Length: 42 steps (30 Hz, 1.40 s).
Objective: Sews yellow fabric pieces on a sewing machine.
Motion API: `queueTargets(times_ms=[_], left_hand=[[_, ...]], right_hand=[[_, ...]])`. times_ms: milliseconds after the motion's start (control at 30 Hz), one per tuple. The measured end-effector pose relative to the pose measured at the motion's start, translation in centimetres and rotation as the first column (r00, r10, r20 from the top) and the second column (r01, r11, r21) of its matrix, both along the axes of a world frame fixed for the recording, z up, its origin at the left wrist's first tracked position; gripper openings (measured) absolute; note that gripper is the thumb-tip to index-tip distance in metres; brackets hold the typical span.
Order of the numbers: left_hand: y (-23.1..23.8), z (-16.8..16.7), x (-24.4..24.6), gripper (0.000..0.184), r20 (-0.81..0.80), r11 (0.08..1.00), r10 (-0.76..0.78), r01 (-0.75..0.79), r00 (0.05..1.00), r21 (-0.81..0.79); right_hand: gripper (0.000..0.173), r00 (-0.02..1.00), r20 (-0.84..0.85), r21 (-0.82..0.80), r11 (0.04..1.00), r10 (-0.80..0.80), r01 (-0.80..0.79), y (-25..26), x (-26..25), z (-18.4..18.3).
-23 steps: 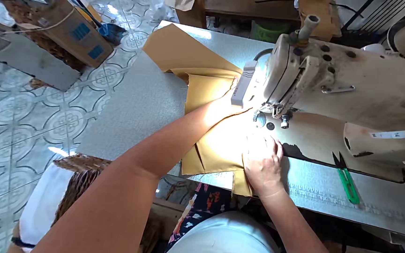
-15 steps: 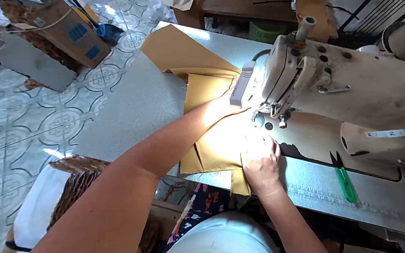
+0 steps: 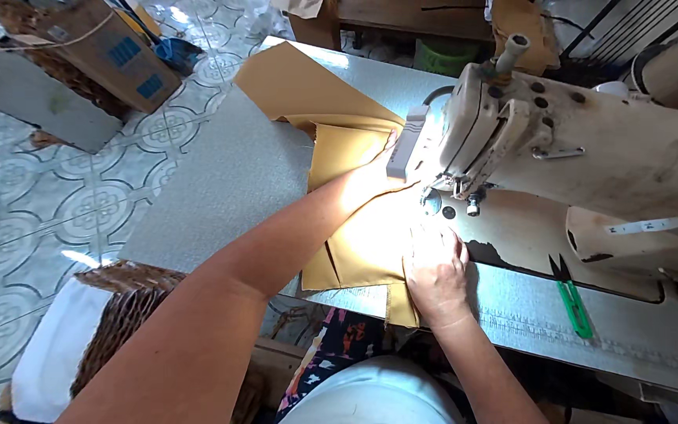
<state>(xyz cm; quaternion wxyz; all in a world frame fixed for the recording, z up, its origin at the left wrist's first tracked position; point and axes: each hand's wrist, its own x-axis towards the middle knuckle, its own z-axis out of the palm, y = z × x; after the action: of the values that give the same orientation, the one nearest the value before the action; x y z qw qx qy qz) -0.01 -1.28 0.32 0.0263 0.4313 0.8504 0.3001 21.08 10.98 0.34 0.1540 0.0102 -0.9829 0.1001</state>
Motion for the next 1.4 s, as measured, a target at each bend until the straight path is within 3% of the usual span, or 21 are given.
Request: queueTargets(times_ms=[33,133,267,533,667,733,800,833,933,1033,1100,1267,1400], left_hand=[[0.2,-0.2,0.2,0.053,0.045,0.998,0.046,-0.048,0.998,0.045],[-0.1,0.0,0.8,0.054,0.388,0.966,0.157,-0.222,0.908,0.13],[0.3,0.3,-0.3,0.056,0.07,1.0,0.027,-0.026,0.997,-0.01],[1.3,1.1,-0.8,0.052,0.036,0.998,-0.005,0.007,0.999,-0.061],[1.0,1.4,0.2,0.053,0.145,0.987,0.155,-0.159,0.977,0.014],[0.4,1.7,1.7,0.057,0.02,0.962,0.246,-0.246,0.969,0.119],[-0.8,3.8,4.6,0.058,-0.025,0.932,0.36,-0.357,0.933,0.064],[-1.5,4.9,6.7,0.049,-0.009,0.92,0.391,-0.39,0.92,0.038],[-2.8,6.1,13.5,0.019,0.061,0.957,0.262,-0.267,0.963,0.113],[-2.9,3.6,17.5,0.024,0.278,0.947,0.134,-0.206,0.951,0.246],[-3.0,2.0,18.2,0.023,0.24,0.922,0.159,-0.231,0.958,0.311],[-3.4,0.8,18.2,0.027,0.003,0.922,0.091,-0.086,0.996,0.378],[-3.4,0.6,18.4,0.038,-0.054,0.972,-0.046,0.057,0.998,0.228]], right_hand=[[0.04,1.0,0.004,-0.003,1.0,-0.002,0.002,0.0,0.0,0.0],[0.04,1.0,0.013,-0.023,1.0,-0.012,0.012,-0.1,-0.2,0.1],[0.04,1.0,0.014,-0.026,1.0,-0.018,0.018,-0.1,-0.3,0.2],[0.044,0.999,0.039,-0.073,0.997,-0.025,0.028,-0.3,-0.9,0.3],[0.044,0.999,0.043,-0.078,0.997,-0.017,0.02,-0.1,-0.9,0.1],[0.044,0.999,0.044,-0.089,0.996,-0.005,0.009,0.1,-0.8,0.1],[0.045,0.998,0.06,-0.101,0.995,0.01,-0.004,0.2,-0.6,0.2],[0.044,0.998,0.053,-0.1,0.995,0.027,-0.022,0.3,-0.3,0.1],[0.043,0.996,-0.041,-0.156,0.984,0.083,-0.089,0.5,1.5,0.4],[0.054,0.995,-0.088,-0.22,0.974,0.042,-0.061,0.2,4.6,1.2],[0.06,0.998,-0.064,-0.213,0.977,0.008,-0.022,0.0,5.9,1.4],[0.019,0.998,-0.059,-0.218,0.975,0.031,-0.043,-0.2,6.5,1.4],[0.016,0.999,-0.04,-0.276,0.961,0.016,-0.027,-0.1,6.8,1.7]])
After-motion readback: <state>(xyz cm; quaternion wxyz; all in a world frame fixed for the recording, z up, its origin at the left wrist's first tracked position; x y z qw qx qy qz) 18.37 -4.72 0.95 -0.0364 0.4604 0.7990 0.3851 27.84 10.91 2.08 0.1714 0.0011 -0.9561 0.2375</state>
